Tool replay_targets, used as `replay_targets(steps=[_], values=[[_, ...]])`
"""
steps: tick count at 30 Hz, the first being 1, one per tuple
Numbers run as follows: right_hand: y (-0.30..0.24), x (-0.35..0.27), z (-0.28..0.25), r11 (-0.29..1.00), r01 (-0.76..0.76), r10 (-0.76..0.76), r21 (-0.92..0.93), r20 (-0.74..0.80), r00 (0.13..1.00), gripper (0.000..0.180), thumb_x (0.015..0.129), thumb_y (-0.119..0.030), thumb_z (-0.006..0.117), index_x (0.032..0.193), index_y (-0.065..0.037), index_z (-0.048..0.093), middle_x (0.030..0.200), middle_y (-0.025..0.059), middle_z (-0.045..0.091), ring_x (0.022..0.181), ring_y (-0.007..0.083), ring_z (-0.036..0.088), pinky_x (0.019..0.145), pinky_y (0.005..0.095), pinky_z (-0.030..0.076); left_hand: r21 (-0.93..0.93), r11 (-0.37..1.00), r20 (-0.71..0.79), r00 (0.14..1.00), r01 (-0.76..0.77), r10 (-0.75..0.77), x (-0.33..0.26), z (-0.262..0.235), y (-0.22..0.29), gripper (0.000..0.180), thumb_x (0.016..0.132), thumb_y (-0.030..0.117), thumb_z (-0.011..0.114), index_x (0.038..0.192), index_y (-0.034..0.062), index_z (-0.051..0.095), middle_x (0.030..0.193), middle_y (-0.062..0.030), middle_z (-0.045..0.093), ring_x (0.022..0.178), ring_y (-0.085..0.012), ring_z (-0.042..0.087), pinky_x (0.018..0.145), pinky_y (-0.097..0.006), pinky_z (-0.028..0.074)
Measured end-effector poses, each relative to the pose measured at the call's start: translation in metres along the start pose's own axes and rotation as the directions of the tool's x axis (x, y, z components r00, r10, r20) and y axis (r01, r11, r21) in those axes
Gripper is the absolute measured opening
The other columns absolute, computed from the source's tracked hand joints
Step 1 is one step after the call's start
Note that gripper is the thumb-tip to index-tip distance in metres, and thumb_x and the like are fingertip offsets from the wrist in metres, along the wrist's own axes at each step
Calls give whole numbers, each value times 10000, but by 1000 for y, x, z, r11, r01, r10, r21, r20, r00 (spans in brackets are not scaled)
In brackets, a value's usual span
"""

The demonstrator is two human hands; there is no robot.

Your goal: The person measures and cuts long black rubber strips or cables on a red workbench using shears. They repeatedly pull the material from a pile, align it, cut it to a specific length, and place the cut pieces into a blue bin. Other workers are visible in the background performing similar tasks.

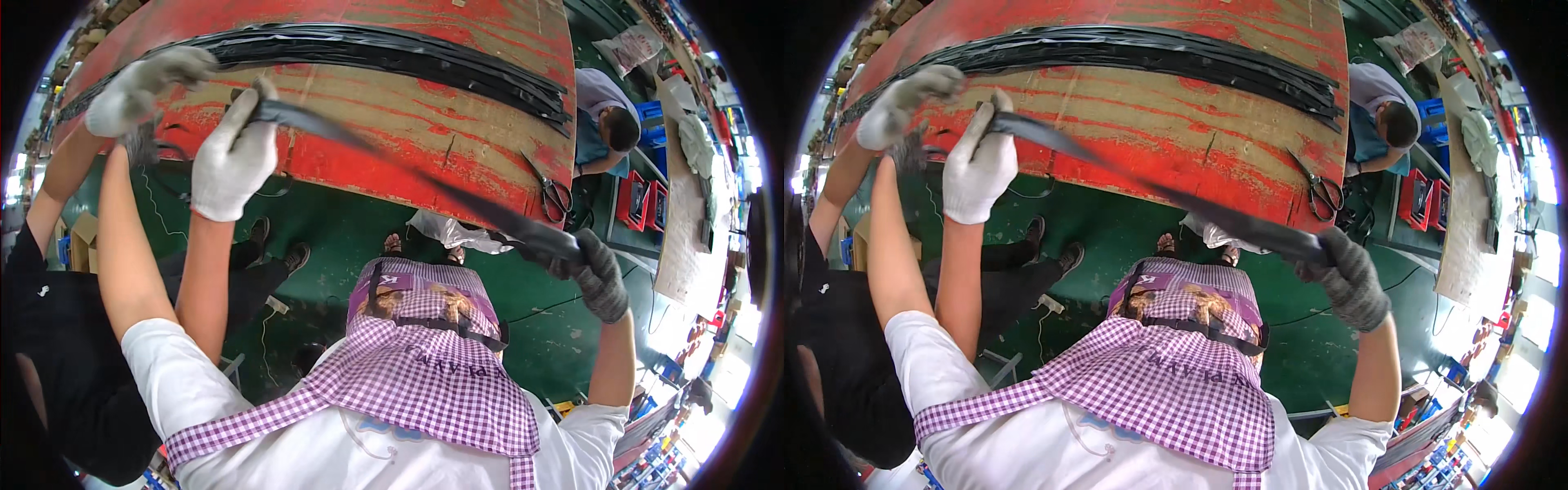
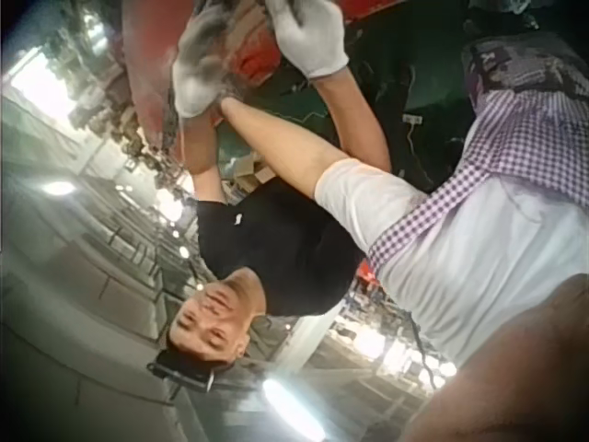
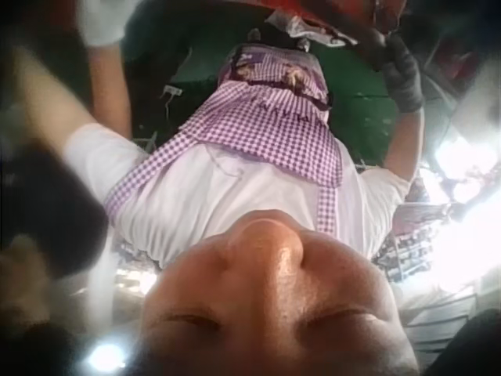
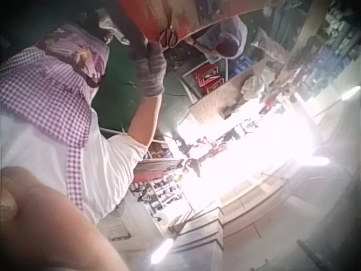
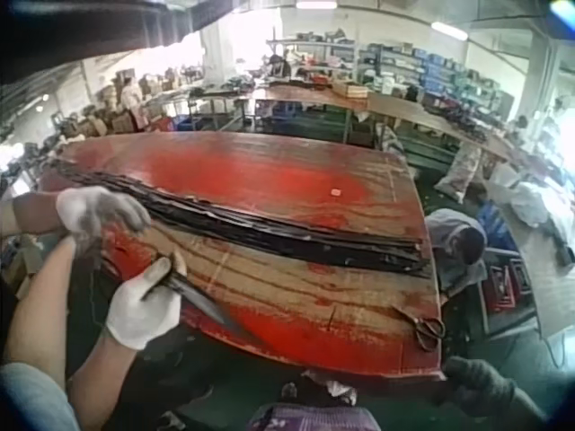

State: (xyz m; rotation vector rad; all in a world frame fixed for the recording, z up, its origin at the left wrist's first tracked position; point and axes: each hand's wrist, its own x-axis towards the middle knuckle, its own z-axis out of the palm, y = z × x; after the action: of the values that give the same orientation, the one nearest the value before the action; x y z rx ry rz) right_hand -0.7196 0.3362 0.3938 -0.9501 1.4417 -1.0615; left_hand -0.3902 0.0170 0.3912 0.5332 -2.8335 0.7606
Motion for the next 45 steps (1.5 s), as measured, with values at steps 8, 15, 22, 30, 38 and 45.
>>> replay_targets(steps=[8, 15, 22, 30, 38, 45], values=[[16, 82, 45, 840, 291, -190, -457, 255, 948, 234, 751, -156, 575, 934, -42, 486, 704, 131, 535, 687, 249, 564, 624, 327, 442, -481, 876, 561, 781, 38, 275, -5, -56, -27, 362, 838, 287, 457, 1103, 42, 484, 955, -110, 555, 847, -181, 540, 765, -289, 438], [17, 84, 61, 320, 499, -242, -805, 440, 865, 205, 786, -219, 508, 878, -35, 501, 748, 124, 555, 616, 296, 568, 515, 383, 445, 462, 878, 321, 947, -129, -29, -30, -69, 169, 299, 837, 310, 457, 1001, 62, 494, 865, -115, 567, 774, -215, 561, 673, -337, 460], [71, 44, 50, 409, 627, -174, -663, 617, 767, 370, 718, -173, 566, 1035, -13, 462, 956, 136, 550, 786, 302, 571, 669, 389, 467, -482, -680, 723, 188, -553, -665, 42, -46, 232, 192, 834, 197, 520, 948, 42, 517, 844, -96, 572, 768, -239, 558, 744, -391, 483], [22, 113, 42, 997, -65, 13, 29, 820, 572, 440, 774, -376, 584, 1021, -16, 528, 704, 48, 568, 603, 110, 522, 542, 272, 444, -452, -774, 691, 375, -442, -618, 82, -93, 254, 316, 868, 293, 438, 933, -11, 494, 796, -106, 513, 773, -263, 510, 709, -380, 466], [121, 98, -37, 992, 71, 32, -103, 761, 647, 333, 839, -346, 510, 921, -28, 569, 743, 18, 538, 668, 80, 470, 614, 240, 414, -589, -660, 730, 43, -466, -682, 13, -39, 164, 139, 708, 64, 533, 581, 59, 477, 528, -38, 446, 516, -202, 459, 556, -318, 429], [128, 74, -98, 904, 106, 284, -415, 766, 576, 342, 800, -315, 557, 1005, -43, 569, 865, 86, 619, 819, 132, 561, 751, 288, 433, -576, -788, 478, 694, -215, -539, 67, -73, 127, 143, 720, 133, 608, 822, 77, 524, 801, -55, 552, 747, -194, 518, 689, -302, 425]])
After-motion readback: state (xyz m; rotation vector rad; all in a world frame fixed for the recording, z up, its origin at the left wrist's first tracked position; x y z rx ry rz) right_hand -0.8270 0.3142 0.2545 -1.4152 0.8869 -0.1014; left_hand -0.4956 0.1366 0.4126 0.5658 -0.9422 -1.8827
